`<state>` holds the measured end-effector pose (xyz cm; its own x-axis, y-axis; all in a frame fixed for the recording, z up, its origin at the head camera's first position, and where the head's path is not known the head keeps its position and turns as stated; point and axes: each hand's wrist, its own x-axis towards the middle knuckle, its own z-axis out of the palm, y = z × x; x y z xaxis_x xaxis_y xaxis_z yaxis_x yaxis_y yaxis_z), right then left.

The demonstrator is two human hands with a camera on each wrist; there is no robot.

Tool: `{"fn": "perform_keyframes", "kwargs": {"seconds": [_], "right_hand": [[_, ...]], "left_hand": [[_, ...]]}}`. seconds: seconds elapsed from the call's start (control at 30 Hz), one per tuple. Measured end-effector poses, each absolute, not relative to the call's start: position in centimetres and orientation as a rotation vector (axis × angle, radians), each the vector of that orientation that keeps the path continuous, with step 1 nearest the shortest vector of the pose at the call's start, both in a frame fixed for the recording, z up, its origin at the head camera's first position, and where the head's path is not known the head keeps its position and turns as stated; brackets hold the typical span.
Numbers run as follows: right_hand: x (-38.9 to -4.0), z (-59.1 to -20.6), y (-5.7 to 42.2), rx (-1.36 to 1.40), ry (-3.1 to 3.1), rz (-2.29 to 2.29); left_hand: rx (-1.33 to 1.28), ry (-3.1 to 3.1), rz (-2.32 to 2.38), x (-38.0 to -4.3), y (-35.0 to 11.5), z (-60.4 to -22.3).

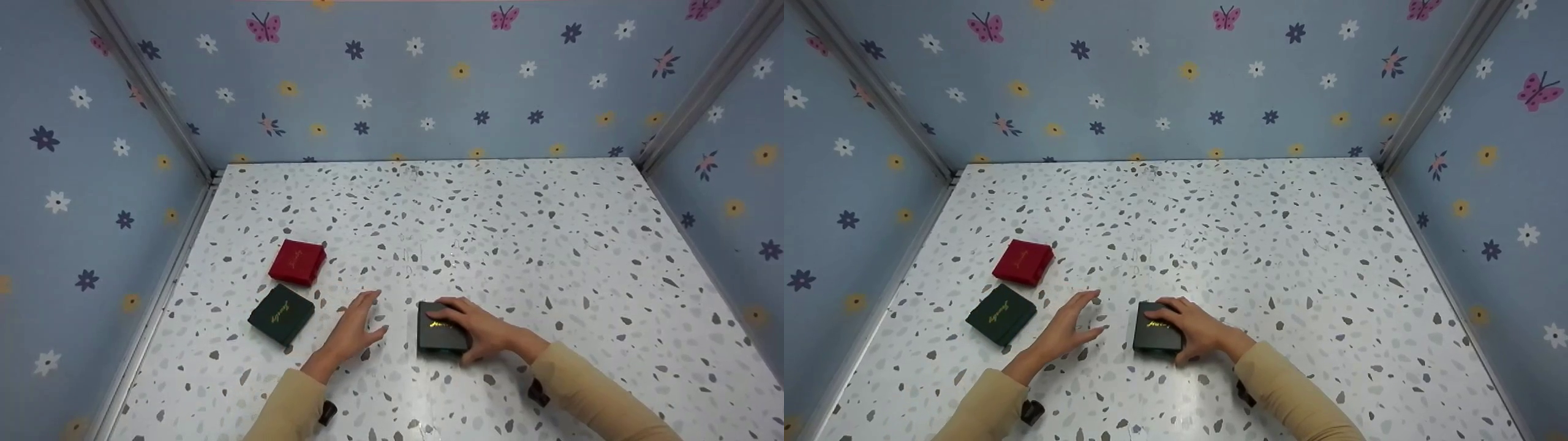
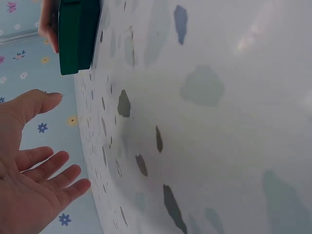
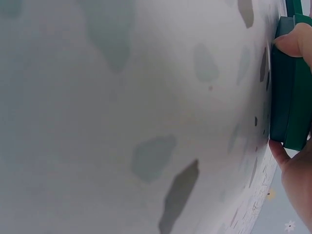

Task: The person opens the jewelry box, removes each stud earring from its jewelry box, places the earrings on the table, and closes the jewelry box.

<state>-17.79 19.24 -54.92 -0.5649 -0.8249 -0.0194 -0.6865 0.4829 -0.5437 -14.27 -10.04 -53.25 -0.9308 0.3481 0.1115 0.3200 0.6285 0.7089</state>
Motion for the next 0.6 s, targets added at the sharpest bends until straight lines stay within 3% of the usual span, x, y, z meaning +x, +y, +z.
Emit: {"fn": "perform_keyframes", "kwargs": {"seconds": [0.6], "right_hand": [[-17.9,-55.1,19.2,-1.315,2.453,-0.723]], "left_hand": [[0.742,2.531,1.303,-14.1,-7.8,-55.1]]}}
